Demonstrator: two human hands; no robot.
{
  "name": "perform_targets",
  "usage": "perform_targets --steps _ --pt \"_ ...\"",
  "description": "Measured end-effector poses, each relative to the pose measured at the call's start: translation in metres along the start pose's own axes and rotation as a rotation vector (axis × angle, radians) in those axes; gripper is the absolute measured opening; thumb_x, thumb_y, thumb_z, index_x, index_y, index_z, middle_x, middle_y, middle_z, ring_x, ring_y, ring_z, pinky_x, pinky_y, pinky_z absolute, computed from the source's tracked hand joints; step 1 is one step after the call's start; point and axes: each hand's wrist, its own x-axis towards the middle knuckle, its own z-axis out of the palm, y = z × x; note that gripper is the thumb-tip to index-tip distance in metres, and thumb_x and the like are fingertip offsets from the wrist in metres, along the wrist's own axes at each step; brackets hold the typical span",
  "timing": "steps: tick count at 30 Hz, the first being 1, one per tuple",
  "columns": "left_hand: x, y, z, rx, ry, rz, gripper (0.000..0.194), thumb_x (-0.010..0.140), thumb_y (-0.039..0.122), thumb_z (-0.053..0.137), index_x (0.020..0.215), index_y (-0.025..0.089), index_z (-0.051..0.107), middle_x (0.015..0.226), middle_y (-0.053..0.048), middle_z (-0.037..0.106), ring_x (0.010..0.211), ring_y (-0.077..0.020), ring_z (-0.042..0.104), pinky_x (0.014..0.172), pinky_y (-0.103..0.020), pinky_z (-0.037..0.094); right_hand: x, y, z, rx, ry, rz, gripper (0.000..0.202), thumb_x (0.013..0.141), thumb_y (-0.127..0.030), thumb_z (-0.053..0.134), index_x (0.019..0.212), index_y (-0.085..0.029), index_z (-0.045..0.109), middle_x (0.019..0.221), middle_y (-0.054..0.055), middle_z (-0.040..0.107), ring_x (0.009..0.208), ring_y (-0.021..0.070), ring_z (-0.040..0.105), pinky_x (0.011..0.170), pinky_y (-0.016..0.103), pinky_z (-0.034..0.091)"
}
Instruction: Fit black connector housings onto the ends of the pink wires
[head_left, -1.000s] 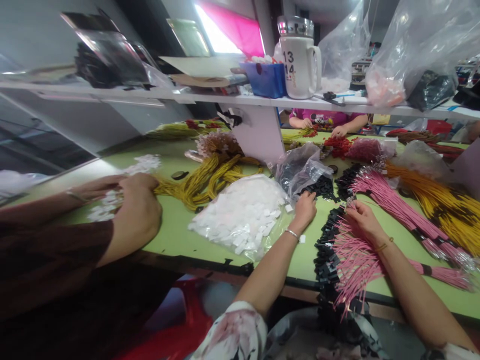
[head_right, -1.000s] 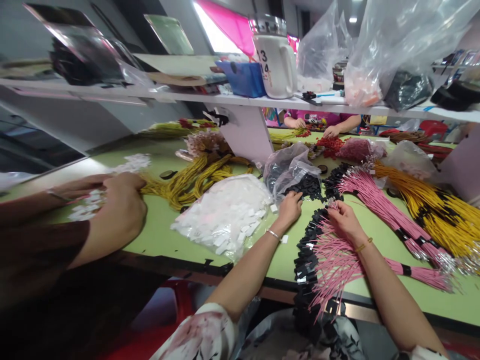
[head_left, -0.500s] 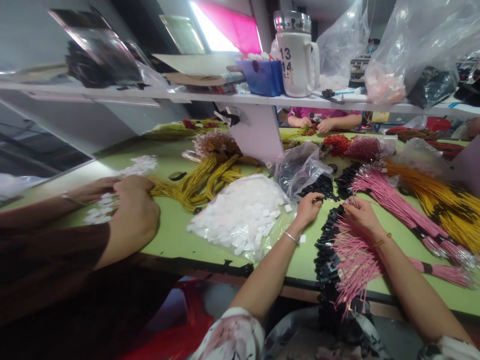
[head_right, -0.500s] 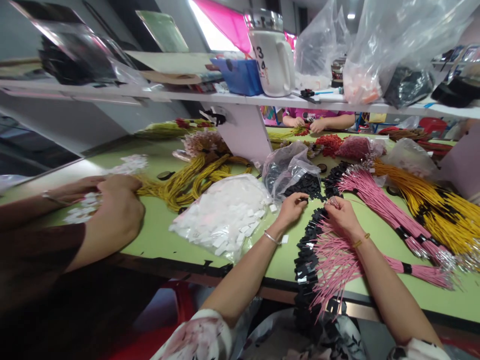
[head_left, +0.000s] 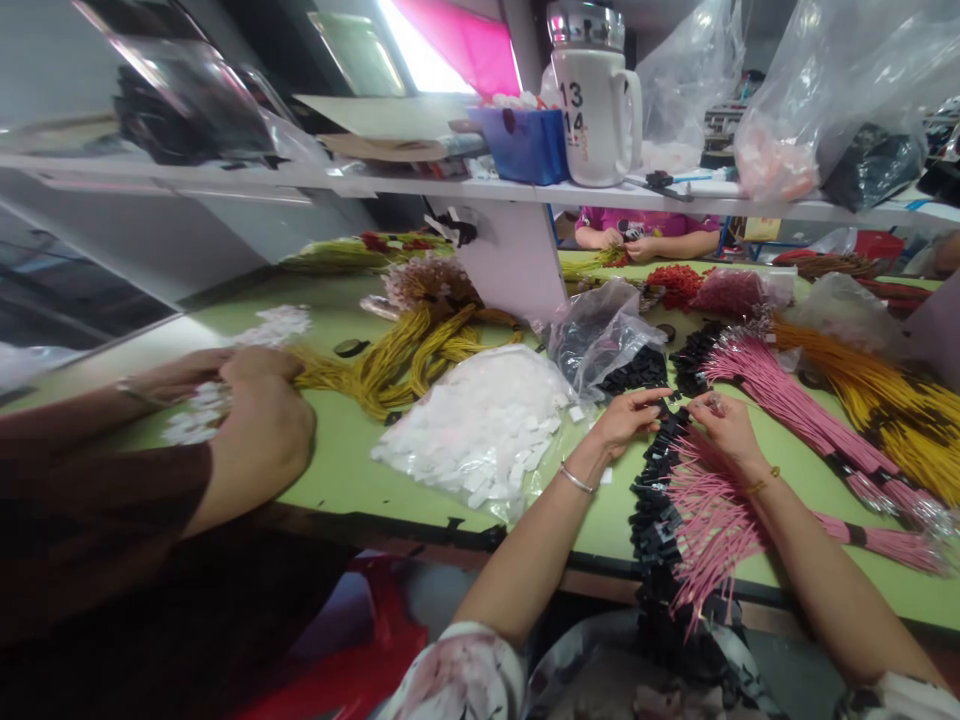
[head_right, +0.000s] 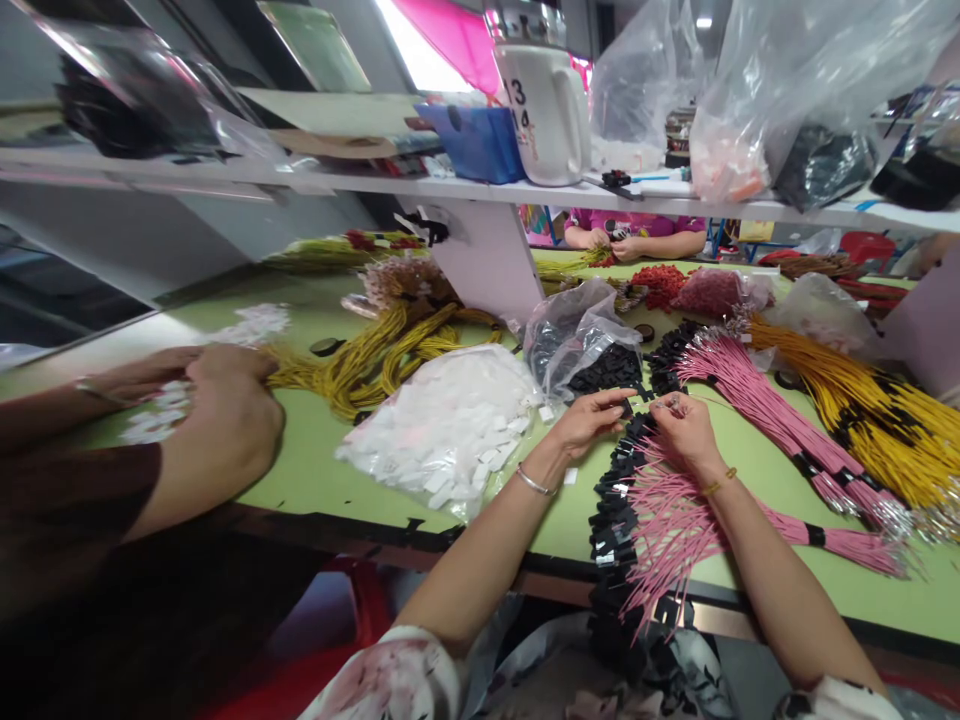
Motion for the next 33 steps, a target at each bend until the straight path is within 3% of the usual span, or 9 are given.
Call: perform_targets --steps 6,14,23,30,33 --pt "0.002 -0.004 0.002 -0.007 0.031 0.004 0.035 0.066 0.022 0.085 0.094 0.014 0.065 0.081 -0.001 0.063 0.074 -0.0128 0.068 0.06 -0.019 0.046 -0.001 0.0 -0.001 -0.03 -0.003 0.022 0.03 0.07 -0.046 0.071 0.065 -0.018 0.061 0.057 -0.001 0.053 0.054 0.0131 0.043 0.053 0.027 0.036" --pt "0.001 -0.003 0.005 -0.024 0.013 0.004 0.037 0.065 0.017 0.083 0.098 0.013 0.067 0.077 -0.001 0.066 0.071 -0.0092 0.064 0.066 -0.02 0.047 -0.002 -0.001 0.0 -0.095 -0.037 -0.049 0.03 0.075 -0.039 0.063 0.056 -0.022 0.048 0.054 0.0 0.045 0.057 0.0146 0.037 0.051 0.027 0.032" --pt "-0.001 -0.002 0.005 -0.015 -0.005 0.039 0.034 0.066 0.017 0.081 0.098 0.013 0.07 0.08 -0.002 0.065 0.069 -0.0081 0.059 0.068 -0.022 0.045 -0.002 -0.005 -0.001 -0.131 -0.015 0.006 0.028 0.072 -0.034 0.058 0.053 -0.023 0.039 0.052 -0.003 0.04 0.053 0.0122 0.035 0.049 0.027 0.028" --pt "0.002 -0.011 0.013 0.257 0.099 0.179 0.023 0.067 0.016 0.076 0.09 0.013 0.074 0.076 -0.001 0.066 0.066 -0.0092 0.053 0.066 -0.023 0.04 -0.002 0.004 0.004 -0.124 -0.041 0.037 0.032 0.072 -0.037 0.062 0.053 -0.023 0.041 0.05 -0.003 0.041 0.049 0.0114 0.034 0.045 0.026 0.026" --pt "0.003 -0.016 0.015 0.234 0.12 0.164 0.023 0.069 0.02 0.075 0.091 0.013 0.075 0.072 -0.001 0.064 0.064 -0.0097 0.052 0.064 -0.024 0.039 -0.002 0.01 0.005 -0.076 -0.062 0.042 0.036 0.074 -0.042 0.065 0.055 -0.023 0.041 0.049 -0.003 0.04 0.049 0.0117 0.033 0.044 0.026 0.025"
